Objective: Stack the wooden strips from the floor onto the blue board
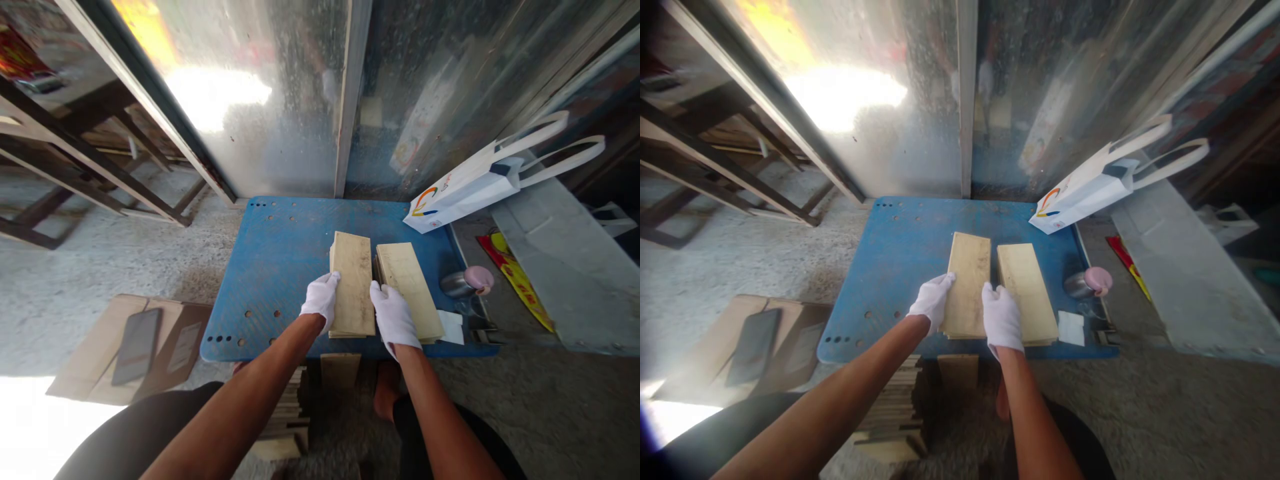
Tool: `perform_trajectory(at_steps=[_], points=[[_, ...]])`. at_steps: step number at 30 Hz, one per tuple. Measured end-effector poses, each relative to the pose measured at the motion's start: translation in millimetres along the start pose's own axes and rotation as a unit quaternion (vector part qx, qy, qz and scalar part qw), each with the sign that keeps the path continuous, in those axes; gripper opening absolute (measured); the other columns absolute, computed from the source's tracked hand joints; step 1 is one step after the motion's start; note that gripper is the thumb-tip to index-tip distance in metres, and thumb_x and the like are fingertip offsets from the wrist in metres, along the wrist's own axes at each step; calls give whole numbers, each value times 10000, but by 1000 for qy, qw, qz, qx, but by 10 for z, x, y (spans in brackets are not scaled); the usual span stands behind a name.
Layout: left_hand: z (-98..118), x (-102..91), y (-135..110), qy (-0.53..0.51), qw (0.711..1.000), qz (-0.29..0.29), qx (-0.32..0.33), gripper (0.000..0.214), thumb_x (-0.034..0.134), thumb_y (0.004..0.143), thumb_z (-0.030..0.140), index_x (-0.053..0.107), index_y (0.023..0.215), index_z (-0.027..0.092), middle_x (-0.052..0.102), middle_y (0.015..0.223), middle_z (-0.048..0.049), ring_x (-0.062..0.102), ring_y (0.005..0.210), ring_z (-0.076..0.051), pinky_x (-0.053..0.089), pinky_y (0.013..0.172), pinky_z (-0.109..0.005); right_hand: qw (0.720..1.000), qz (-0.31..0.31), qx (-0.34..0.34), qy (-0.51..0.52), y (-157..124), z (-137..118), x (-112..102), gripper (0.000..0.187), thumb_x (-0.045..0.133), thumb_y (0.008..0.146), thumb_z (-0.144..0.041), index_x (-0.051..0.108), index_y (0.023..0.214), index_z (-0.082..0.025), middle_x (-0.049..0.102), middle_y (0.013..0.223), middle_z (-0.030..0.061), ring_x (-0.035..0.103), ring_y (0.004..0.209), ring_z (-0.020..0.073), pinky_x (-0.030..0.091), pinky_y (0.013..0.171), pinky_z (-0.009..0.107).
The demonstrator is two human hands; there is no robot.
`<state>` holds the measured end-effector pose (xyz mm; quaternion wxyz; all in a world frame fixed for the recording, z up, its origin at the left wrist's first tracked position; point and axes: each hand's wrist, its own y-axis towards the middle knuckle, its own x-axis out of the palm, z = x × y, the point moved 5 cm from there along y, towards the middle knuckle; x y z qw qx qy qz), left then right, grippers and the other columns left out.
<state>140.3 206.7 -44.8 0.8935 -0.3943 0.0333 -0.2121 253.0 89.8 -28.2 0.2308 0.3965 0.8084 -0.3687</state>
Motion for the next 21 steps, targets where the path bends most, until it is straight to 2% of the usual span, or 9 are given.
perform_trajectory(at_steps=[4,10,15,19,21], points=[[-59,50,137,1,1000,-1,4,389,594,859,341,642,1210,179,744,1019,-69,702,922,-219,569,790,-300,1000,-6,10,1,19,40,18,538,427,824,-635,674,1027,-202,718,969,109,657,923,245,492,714,308],[-120,49,269,18,999,43,14,376,584,864,291,649,1208,154,683,1203,-89,659,1076,-214,539,895,-278,999,-21,21,-13,16,37,-6,536,401,855,-610,656,1024,-170,713,964,106,649,871,226,478,705,297],[-132,51,248,36,998,42,27,352,575,870,280,659,1187,153,694,1178,-84,672,1044,-206,549,868,-267,998,-50,31,-39,-8,6,-43,512,391,901,-545,625,1121,-146,681,1122,129,625,1020,230,448,857,302],[-119,39,248,102,993,29,51,322,546,882,280,680,1141,144,726,1084,-96,678,1011,-211,548,844,-283,991,-94,50,-79,-34,16,-17,576,370,920,-539,541,1280,-122,609,1270,156,579,1139,255,424,915,330],[-79,3,262,178,980,38,81,314,551,875,287,693,1114,140,721,1096,-103,663,1040,-213,528,866,-281,988,-111,44,-102,-38,23,7,553,360,927,-529,566,1240,-121,613,1255,165,587,1117,258,424,900,336]])
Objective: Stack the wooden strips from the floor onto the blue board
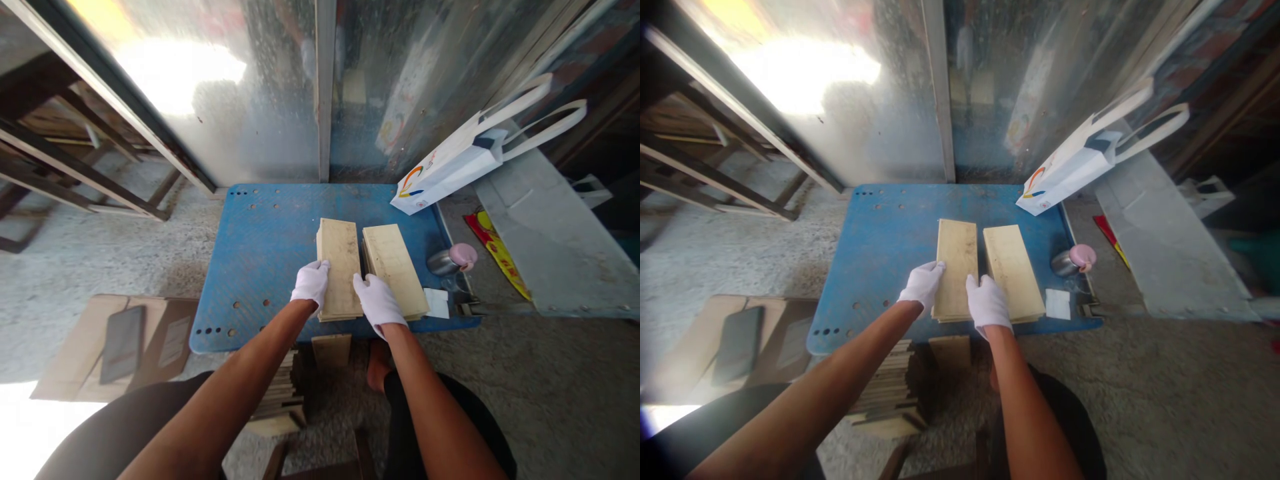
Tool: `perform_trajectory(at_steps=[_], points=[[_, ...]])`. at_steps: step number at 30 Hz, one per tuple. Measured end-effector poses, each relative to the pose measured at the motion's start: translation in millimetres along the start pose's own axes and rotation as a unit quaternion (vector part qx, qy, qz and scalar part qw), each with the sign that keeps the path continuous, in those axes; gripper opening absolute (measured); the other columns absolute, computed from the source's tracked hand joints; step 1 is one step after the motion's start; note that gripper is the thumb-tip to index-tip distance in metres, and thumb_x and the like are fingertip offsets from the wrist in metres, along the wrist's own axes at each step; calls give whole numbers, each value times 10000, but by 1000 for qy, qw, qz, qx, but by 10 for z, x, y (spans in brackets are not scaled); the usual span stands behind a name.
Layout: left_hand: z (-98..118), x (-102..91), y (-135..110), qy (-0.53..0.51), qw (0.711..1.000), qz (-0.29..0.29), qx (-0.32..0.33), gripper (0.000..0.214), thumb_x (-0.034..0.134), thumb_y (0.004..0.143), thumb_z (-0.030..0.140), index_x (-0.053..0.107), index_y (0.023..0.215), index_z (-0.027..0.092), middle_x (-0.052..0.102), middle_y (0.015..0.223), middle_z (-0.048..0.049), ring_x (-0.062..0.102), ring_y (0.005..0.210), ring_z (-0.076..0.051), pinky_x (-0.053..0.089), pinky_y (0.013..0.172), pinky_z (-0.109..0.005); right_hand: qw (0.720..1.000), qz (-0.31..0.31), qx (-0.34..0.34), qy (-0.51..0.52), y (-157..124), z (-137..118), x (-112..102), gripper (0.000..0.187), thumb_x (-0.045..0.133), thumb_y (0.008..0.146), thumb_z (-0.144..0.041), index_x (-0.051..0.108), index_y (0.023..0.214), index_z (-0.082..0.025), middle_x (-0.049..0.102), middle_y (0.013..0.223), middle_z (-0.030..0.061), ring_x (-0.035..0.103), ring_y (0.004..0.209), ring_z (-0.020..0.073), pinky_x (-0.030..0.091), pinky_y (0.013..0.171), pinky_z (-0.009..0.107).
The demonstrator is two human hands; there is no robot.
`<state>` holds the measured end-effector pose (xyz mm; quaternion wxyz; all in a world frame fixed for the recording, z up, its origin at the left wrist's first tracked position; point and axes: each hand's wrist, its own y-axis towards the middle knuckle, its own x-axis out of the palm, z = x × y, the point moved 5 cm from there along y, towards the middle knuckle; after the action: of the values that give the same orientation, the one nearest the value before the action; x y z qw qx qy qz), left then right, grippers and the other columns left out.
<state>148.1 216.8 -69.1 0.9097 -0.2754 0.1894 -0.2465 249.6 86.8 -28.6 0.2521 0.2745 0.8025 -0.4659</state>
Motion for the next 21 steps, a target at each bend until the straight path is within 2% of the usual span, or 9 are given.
perform_trajectory(at_steps=[3,5,10,14,17,19,21], points=[[53,-67,30,160,985,3,59,283,574,854,303,725,1041,153,722,1088,-99,651,1048,-218,491,905,-280,1000,-12,-9,-27,17,14,32,500,344,933,-521,625,1090,-137,684,1037,146,625,969,241,433,828,328],[63,-84,40,227,970,-11,83,273,564,853,308,739,1006,164,729,1060,-91,655,1024,-216,481,904,-279,999,-11,-13,-31,31,28,42,485,343,933,-523,631,1038,-148,688,917,121,626,893,227,430,796,318],[-5,-99,27,220,972,-7,85,331,555,852,293,714,1100,141,713,1121,-90,657,997,-193,479,886,-256,999,-6,-14,-39,44,41,49,461,351,933,-517,624,1005,-154,673,886,111,612,852,224,419,778,321],[16,-172,-96,196,971,46,132,321,502,887,314,714,1077,166,721,1083,-67,648,996,-181,470,887,-248,999,-7,-10,-41,34,34,48,454,348,933,-516,618,988,-155,667,880,111,607,836,231,415,771,334],[32,-276,-232,233,957,96,144,346,473,908,355,676,1127,180,705,1111,-77,627,1042,-206,447,929,-288,999,3,-17,-52,38,24,42,440,342,937,-501,616,952,-157,665,891,119,606,869,241,417,786,339],[-8,-300,-295,266,953,87,116,365,477,910,374,641,1159,163,685,1147,-112,613,1073,-228,439,936,-311,998,7,-17,-59,50,27,48,434,338,940,-493,614,943,-158,666,912,126,609,900,248,423,796,342],[-62,-267,-337,290,952,42,87,340,481,911,379,639,1112,154,686,1122,-135,617,1060,-238,446,908,-310,998,7,-13,-65,69,39,65,435,343,938,-495,614,954,-155,667,957,140,610,947,262,431,812,352]])
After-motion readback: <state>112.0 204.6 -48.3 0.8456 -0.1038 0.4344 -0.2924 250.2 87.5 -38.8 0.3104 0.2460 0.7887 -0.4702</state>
